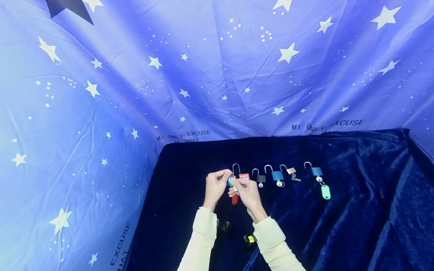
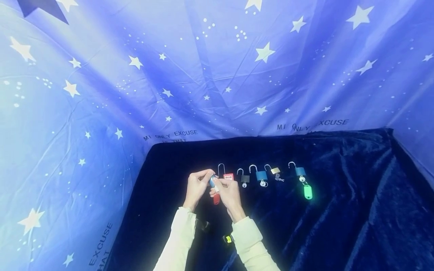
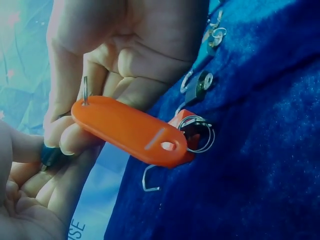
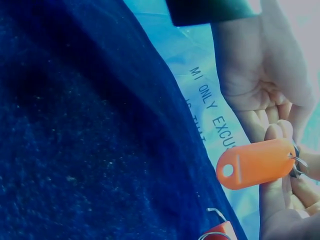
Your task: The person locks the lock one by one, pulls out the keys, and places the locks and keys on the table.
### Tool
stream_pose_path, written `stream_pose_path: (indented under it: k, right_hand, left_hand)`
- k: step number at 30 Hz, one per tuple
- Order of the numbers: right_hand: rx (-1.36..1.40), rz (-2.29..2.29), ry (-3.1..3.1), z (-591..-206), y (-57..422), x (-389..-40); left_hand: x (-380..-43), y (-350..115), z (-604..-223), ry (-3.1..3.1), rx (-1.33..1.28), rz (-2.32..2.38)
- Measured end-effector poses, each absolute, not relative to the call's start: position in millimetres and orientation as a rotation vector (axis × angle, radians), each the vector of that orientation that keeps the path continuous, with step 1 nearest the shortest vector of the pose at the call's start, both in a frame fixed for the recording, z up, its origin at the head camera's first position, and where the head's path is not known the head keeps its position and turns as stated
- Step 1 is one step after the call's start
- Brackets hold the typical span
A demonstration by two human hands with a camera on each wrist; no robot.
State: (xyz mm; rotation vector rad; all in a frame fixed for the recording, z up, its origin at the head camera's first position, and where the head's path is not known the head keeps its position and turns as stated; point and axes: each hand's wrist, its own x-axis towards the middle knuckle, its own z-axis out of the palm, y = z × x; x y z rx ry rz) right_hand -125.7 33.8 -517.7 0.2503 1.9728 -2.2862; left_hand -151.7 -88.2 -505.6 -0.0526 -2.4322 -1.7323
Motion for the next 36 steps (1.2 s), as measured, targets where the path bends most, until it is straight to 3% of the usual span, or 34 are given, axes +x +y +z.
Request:
stream_pose_path:
  k: [11,20,23,36]
  right_hand:
    - [0.222,-2.294,2.008,-522,26,-127]
    - [0.193,-2.271,2.047,-504,30,-125]
    - [0.210,-2.263,2.067,-507,30,-129]
    - [0.109,-2.222,1.967,-514,28,-130]
  left_hand:
    - [-155,-97,-513,-2.356,-0.083,-2.029]
    - [-140,-102,-508,-2.259,0.055,-2.304]
    - [-144,-103,-521,-2.249,0.048,-2.310]
    - [-145,-100,-517,-2.229,0.212,-2.186]
